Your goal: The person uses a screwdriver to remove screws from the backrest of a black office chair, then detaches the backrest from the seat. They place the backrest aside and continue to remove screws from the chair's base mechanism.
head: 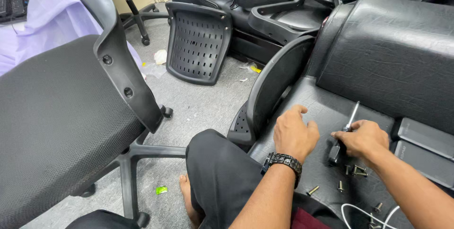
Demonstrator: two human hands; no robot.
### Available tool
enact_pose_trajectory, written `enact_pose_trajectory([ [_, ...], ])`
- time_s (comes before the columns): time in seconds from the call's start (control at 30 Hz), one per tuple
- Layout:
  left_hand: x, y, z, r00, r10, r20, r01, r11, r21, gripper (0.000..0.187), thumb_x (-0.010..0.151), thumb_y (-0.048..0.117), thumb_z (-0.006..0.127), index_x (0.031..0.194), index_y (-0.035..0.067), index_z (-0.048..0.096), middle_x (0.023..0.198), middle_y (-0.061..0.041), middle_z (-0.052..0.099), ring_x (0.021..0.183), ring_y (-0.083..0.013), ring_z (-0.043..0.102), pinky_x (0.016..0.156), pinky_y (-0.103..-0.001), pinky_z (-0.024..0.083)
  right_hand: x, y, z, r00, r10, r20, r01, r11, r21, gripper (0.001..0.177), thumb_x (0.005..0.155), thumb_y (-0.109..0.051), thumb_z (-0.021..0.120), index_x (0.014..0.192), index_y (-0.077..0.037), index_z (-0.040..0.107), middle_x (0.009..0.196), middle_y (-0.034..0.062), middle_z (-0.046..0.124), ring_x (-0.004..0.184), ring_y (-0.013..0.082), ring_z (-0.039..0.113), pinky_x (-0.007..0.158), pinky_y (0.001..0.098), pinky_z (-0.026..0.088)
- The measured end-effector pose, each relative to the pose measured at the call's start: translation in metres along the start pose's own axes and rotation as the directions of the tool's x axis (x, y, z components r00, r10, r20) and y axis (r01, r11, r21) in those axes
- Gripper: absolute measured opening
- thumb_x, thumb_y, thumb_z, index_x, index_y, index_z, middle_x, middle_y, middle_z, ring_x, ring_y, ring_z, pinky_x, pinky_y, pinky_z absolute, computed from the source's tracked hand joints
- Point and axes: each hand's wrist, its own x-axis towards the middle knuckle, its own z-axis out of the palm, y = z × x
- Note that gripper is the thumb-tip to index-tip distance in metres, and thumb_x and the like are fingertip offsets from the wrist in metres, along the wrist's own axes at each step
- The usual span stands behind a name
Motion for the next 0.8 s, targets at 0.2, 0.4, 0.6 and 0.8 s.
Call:
enact_pose_trajectory([
  [0.2, 0.003, 0.007, 0.001, 0.999, -0.032, 0.03, 0.032, 0.999, 0.005, 0.037, 0.08, 0.017, 0.069, 0.116, 0.008, 0.072, 0.115, -0.018, 0.073, 0.108, -0.035, 0.069, 0.094, -0.044, 0.052, 0.004, -0.002, -0.006, 0.997, 0.0, -0.081, -0.02, 0.968, -0.251, 0.072, 0.074, -0.054, 0.088, 0.122, -0.003, 0.072, 0.108, 0.0209, 0.074, 0.092, 0.034, 0.071, 0.084, 0.0464, 0.059],
  [0.4, 0.004, 0.011, -0.008, 0.999, -0.054, 0.004, 0.054, 0.997, -0.051, 0.032, 0.08, 0.018, 0.07, 0.111, 0.008, 0.073, 0.11, -0.015, 0.075, 0.104, -0.0334, 0.07, 0.093, -0.042, 0.053, -0.032, -0.043, -0.019, 0.915, -0.303, -0.266, 0.322, 0.946, 0.031, 0.073, 0.076, -0.038, 0.084, 0.137, -0.005, 0.06, 0.123, 0.0234, 0.068, 0.095, 0.0373, 0.072, 0.085, 0.049, 0.056],
  [0.6, 0.014, 0.013, -0.047, 0.966, -0.052, -0.252, 0.023, 0.993, -0.118, 0.027, 0.081, 0.017, 0.066, 0.105, 0.008, 0.075, 0.094, -0.013, 0.078, 0.093, -0.0324, 0.074, 0.086, -0.042, 0.055, -0.089, -0.115, -0.023, 0.905, -0.42, -0.071, 0.409, 0.808, 0.424, 0.054, 0.082, -0.018, 0.076, 0.132, -0.004, 0.061, 0.123, 0.014, 0.068, 0.081, 0.025, 0.076, 0.064, 0.036, 0.062],
  [0.8, 0.042, 0.0, -0.14, 0.776, 0.08, -0.626, 0.016, 0.989, 0.145, 0.017, 0.085, 0.016, 0.066, 0.096, 0.007, 0.075, 0.097, -0.015, 0.071, 0.096, -0.0349, 0.068, 0.085, -0.047, 0.052, -0.135, -0.157, -0.02, 0.831, -0.552, 0.065, 0.423, 0.704, 0.571, 0.038, 0.084, -0.012, 0.072, 0.121, -0.001, 0.067, 0.108, 0.0092, 0.069, 0.076, 0.0184, 0.071, 0.063, 0.0323, 0.062],
])
